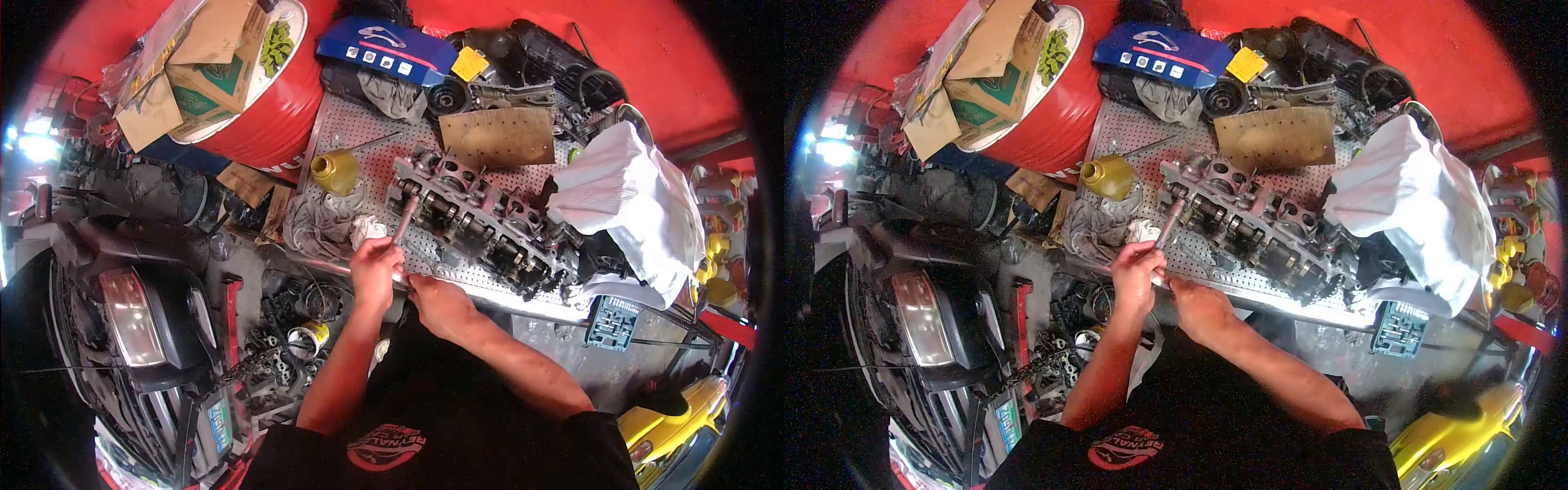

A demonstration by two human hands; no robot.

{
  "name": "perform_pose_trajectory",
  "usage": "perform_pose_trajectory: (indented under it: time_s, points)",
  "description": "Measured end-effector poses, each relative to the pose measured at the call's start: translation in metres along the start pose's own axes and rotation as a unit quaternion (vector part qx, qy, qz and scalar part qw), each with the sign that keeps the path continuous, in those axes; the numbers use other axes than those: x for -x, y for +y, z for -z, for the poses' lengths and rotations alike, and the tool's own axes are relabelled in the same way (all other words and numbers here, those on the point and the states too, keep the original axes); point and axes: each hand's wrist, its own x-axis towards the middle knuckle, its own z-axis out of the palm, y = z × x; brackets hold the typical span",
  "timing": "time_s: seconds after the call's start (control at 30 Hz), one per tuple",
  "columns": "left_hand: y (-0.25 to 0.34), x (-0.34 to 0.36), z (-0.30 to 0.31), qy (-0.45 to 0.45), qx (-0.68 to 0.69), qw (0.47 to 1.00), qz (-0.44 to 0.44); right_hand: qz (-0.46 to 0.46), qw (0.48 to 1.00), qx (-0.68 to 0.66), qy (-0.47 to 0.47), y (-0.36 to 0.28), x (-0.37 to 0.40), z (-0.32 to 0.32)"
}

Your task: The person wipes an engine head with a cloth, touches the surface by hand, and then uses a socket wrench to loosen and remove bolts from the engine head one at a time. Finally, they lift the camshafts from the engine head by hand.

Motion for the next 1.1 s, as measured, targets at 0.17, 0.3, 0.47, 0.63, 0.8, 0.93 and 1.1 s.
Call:
perform_pose_trajectory:
  time_s: [0.17,0.3,0.47,0.63,0.8,0.93,1.1]
  points:
    - [0.002,-0.006,-0.012,-0.017,-0.117,0.991,-0.054,-0.005,0.998,-0.067,0.018,0.012,-0.007,-0.007]
    - [0.011,0.013,-0.028,0.021,-0.480,0.843,-0.242,0.010,0.990,-0.122,-0.062,0.026,-0.020,-0.032]
    - [0.001,0.012,-0.031,0.042,-0.578,0.729,-0.364,0.065,0.940,-0.333,-0.045,0.045,-0.032,-0.066]
    - [-0.017,-0.022,0.009,-0.043,-0.108,0.992,-0.043,-0.068,0.996,-0.050,-0.027,0.012,-0.016,-0.029]
    - [-0.009,-0.021,0.015,-0.065,0.187,0.959,0.202,0.016,0.974,0.225,0.019,-0.035,0.009,0.038]
    - [-0.008,0.014,0.010,-0.010,0.077,0.994,0.071,0.001,0.992,0.125,-0.020,-0.003,0.020,0.015]
    - [-0.032,0.004,0.006,0.000,-0.041,0.999,-0.019,-0.035,0.998,0.036,-0.041,0.029,0.016,-0.030]
